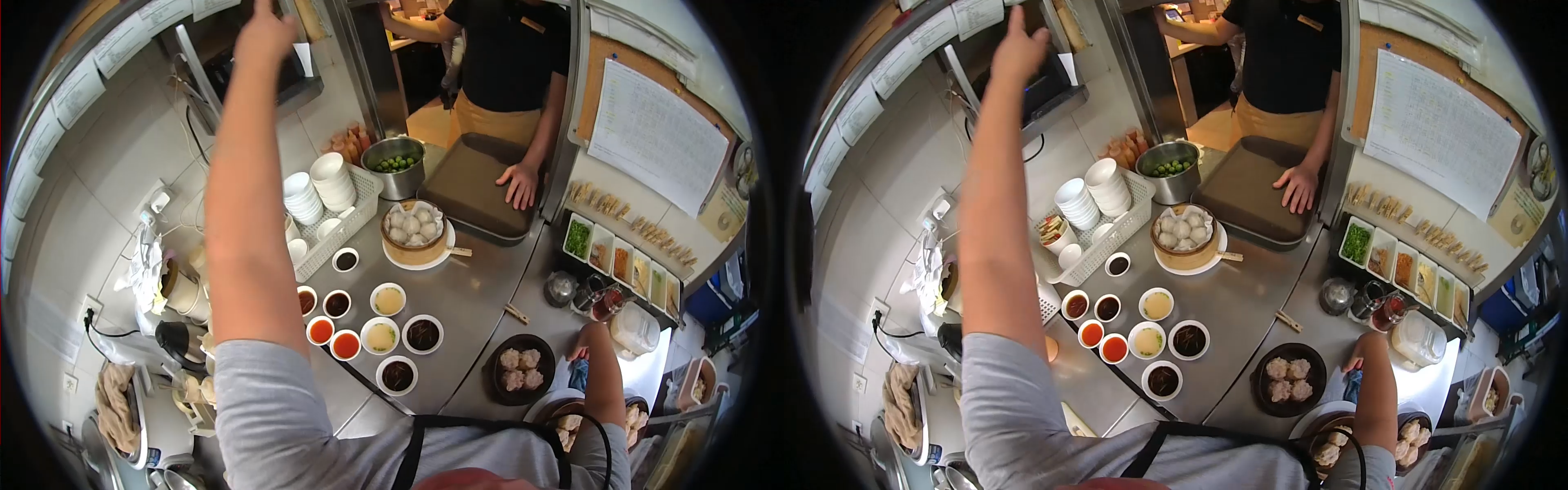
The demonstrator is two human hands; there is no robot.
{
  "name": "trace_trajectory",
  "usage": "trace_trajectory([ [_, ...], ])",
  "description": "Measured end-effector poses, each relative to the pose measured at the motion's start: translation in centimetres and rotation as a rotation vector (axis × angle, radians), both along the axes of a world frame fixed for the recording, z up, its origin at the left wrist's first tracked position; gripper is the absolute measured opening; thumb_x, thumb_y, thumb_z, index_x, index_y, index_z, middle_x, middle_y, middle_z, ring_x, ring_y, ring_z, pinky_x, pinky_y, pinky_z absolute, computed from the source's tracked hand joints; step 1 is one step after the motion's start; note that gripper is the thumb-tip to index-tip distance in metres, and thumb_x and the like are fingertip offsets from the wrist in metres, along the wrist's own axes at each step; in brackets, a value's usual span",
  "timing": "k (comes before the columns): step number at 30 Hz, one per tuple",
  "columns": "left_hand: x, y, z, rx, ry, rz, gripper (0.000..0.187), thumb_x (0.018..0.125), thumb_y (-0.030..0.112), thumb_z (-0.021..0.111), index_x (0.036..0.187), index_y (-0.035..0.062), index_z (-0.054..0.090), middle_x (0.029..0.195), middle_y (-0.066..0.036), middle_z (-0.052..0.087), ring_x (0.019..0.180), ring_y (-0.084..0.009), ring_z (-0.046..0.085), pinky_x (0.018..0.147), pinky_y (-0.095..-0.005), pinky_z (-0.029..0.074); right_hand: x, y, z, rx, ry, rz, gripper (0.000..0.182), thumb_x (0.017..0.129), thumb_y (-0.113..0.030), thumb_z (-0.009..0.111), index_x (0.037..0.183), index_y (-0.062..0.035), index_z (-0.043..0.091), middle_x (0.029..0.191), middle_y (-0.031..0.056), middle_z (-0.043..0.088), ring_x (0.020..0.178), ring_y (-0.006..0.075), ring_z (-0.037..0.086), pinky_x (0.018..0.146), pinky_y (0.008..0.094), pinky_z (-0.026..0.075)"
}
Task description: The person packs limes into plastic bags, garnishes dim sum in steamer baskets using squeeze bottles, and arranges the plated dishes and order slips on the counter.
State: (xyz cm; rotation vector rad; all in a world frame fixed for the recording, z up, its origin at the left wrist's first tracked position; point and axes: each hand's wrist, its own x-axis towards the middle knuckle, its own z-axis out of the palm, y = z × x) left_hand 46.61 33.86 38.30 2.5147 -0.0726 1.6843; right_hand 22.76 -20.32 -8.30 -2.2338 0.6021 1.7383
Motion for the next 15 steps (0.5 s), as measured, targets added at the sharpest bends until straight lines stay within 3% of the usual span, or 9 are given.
trace_trajectory([
  [2, -3.9, -1.9, 2.2, -0.372, 0.328, -0.217, 0.068, 0.074, 0.027, 0.052, 0.13, 0.0138, 0.016, 0.115, -0.019, 0.044, 0.109, -0.0302, 0.038, 0.094, -0.0373, 0.026, 0.2, 0.0, 0.0, -0.003, 0.005, -0.01, 0.054, 0.052, -0.037, 0.075, 0.087, -0.0003, 0.058, 0.084, 0.0113, 0.058, 0.073, 0.0213, 0.057, 0.066, 0.0334, 0.048],
  [5, -4.8, -3.9, 0.7, -0.434, 0.259, -0.372, 0.059, 0.075, 0.025, 0.051, 0.127, 0.0118, 0.027, 0.114, -0.019, 0.045, 0.109, -0.0307, 0.038, 0.093, -0.0386, 0.026, 0.6, 0.1, 0.0, -0.008, 0.006, -0.011, 0.054, 0.052, -0.038, 0.075, 0.087, -0.0002, 0.058, 0.084, 0.0115, 0.058, 0.073, 0.0216, 0.057, 0.067, 0.0336, 0.048],
  [6, -3.1, -2.9, -0.4, -0.242, 0.443, -0.355, 0.06, 0.074, 0.028, 0.053, 0.127, 0.0151, 0.025, 0.073, -0.014, 0.057, 0.053, -0.0185, 0.053, 0.043, -0.0295, 0.043, 0.4, 0.1, 0.0, -0.006, 0.006, -0.017, 0.055, 0.052, -0.038, 0.075, 0.087, -0.0001, 0.057, 0.084, 0.0116, 0.058, 0.073, 0.0216, 0.057, 0.067, 0.0336, 0.048],
  [7, -2.8, -4.0, -2.7, -0.279, 0.496, -0.445, 0.06, 0.074, 0.031, 0.054, 0.126, 0.0167, 0.028, 0.064, -0.009, 0.054, 0.043, -0.0122, 0.044, 0.038, -0.0275, 0.039, 0.2, 0.0, 0.1, -0.001, 0.011, -0.021, 0.055, 0.052, -0.038, 0.075, 0.087, -0.0001, 0.057, 0.085, 0.0117, 0.058, 0.074, 0.0217, 0.057, 0.067, 0.0337, 0.048],
  [9, -3.3, -5.7, -8.4, -0.287, 0.716, -0.453, 0.063, 0.073, 0.032, 0.055, 0.127, 0.0185, 0.025, 0.061, -0.008, 0.055, 0.039, -0.0138, 0.045, 0.039, -0.027, 0.041, -0.3, 0.1, 0.1, 0.012, 0.022, -0.04, 0.055, 0.051, -0.038, 0.076, 0.087, 0.0, 0.057, 0.085, 0.0118, 0.058, 0.074, 0.0219, 0.057, 0.067, 0.0338, 0.048],
  [10, -3.1, -6.0, -11.0, -0.259, 0.966, -0.389, 0.066, 0.073, 0.033, 0.055, 0.128, 0.0188, 0.022, 0.061, -0.008, 0.056, 0.042, -0.0144, 0.048, 0.039, -0.0265, 0.042, -0.4, 0.3, 0.2, 0.021, 0.024, -0.045, 0.056, 0.051, -0.038, 0.076, 0.088, 0.0, 0.057, 0.085, 0.0119, 0.058, 0.074, 0.022, 0.057, 0.067, 0.0339, 0.048],
  [12, -1.1, -6.1, -17.8, -0.171, 1.302, -0.494, 0.075, 0.074, 0.036, 0.055, 0.131, 0.0148, 0.01, 0.062, -0.009, 0.056, 0.044, -0.0154, 0.051, 0.039, -0.0273, 0.043, -0.6, 0.5, 0.5, 0.022, 0.025, -0.058, 0.056, 0.051, -0.038, 0.076, 0.088, 0.0001, 0.057, 0.085, 0.012, 0.058, 0.074, 0.0221, 0.057, 0.067, 0.034, 0.048],
  [15, -5.1, -9.1, -25.0, -0.255, 1.482, -0.399, 0.089, 0.073, 0.036, 0.055, 0.129, 0.0065, -0.008, 0.064, -0.012, 0.057, 0.043, -0.0182, 0.05, 0.04, -0.0291, 0.042, -0.5, 0.6, 0.9, 0.018, 0.012, -0.075, 0.058, 0.05, -0.039, 0.076, 0.089, 0.0001, 0.056, 0.086, 0.0121, 0.057, 0.075, 0.0225, 0.057, 0.068, 0.0346, 0.048],
])
